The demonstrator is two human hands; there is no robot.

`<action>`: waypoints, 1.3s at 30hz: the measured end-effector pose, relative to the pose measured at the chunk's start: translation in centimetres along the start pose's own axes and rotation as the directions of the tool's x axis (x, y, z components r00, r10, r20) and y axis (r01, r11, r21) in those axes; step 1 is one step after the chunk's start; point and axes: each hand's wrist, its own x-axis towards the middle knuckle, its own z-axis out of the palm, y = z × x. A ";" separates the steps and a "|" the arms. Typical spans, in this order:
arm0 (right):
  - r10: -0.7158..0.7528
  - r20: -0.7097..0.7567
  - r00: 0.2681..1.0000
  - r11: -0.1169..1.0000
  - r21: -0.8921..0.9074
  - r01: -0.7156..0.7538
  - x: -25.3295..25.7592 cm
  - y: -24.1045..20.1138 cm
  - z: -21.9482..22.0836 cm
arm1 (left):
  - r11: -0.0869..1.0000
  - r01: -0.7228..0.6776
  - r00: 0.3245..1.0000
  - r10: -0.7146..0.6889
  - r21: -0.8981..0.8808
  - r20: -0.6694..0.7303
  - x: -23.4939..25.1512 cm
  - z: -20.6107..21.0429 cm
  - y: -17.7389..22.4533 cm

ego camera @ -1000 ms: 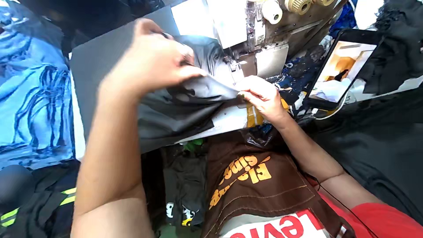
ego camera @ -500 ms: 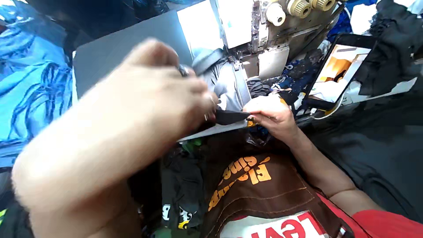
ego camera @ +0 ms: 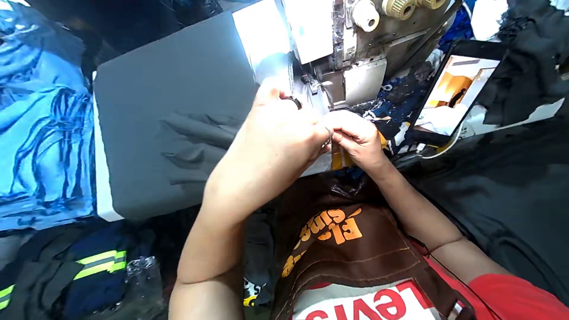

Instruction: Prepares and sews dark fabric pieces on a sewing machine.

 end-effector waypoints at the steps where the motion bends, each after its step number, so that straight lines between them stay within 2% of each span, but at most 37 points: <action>1: 0.002 -0.008 1.000 1.000 -0.010 -0.002 0.0 0.0 0.0 | 1.000 0.015 1.000 -0.015 0.022 -0.016 0.1 0.7 0.0; 6: 0.002 -0.047 0.999 0.999 -0.038 -0.004 0.6 0.6 0.1 | 0.989 0.138 0.985 -0.131 0.060 -0.111 0.4 3.2 0.2; 9: -0.066 -0.035 0.997 0.995 -0.076 0.063 0.1 0.2 -0.2 | 0.960 0.272 0.955 -0.260 0.064 -0.144 0.1 3.8 2.9; 13: -0.268 0.039 0.963 0.913 -0.310 0.267 -0.8 -1.4 -0.7 | 0.933 0.351 0.918 -0.326 0.083 -0.224 -0.7 5.0 6.2; 16: -0.283 0.083 0.955 0.854 -0.432 0.291 -1.2 -1.9 -1.1 | 0.915 0.401 0.888 -0.377 0.043 -0.263 -1.0 5.4 6.3; 24: -0.262 -0.001 0.965 0.846 -0.481 0.229 0.9 0.8 -0.1 | 0.869 0.493 0.817 -0.443 0.048 -0.369 -0.1 7.9 3.4; 32: -0.299 -0.091 0.950 0.860 -0.457 0.227 1.7 1.9 0.7 | 0.870 0.492 0.787 -0.443 0.004 -0.431 -0.5 11.0 2.2; 36: -0.300 -0.136 0.944 0.863 -0.461 0.208 1.9 2.6 1.1 | 0.872 0.488 0.752 -0.430 -0.016 -0.499 0.2 11.5 0.0; 37: -0.315 -0.146 0.938 0.855 -0.473 0.213 1.9 2.8 1.2 | 0.867 0.498 0.743 -0.443 -0.028 -0.502 0.5 11.4 -1.0; 39: -0.314 -0.147 0.938 0.853 -0.476 0.211 1.7 3.0 1.3 | 0.816 0.578 0.736 -0.537 -0.032 -0.412 1.4 10.5 -3.1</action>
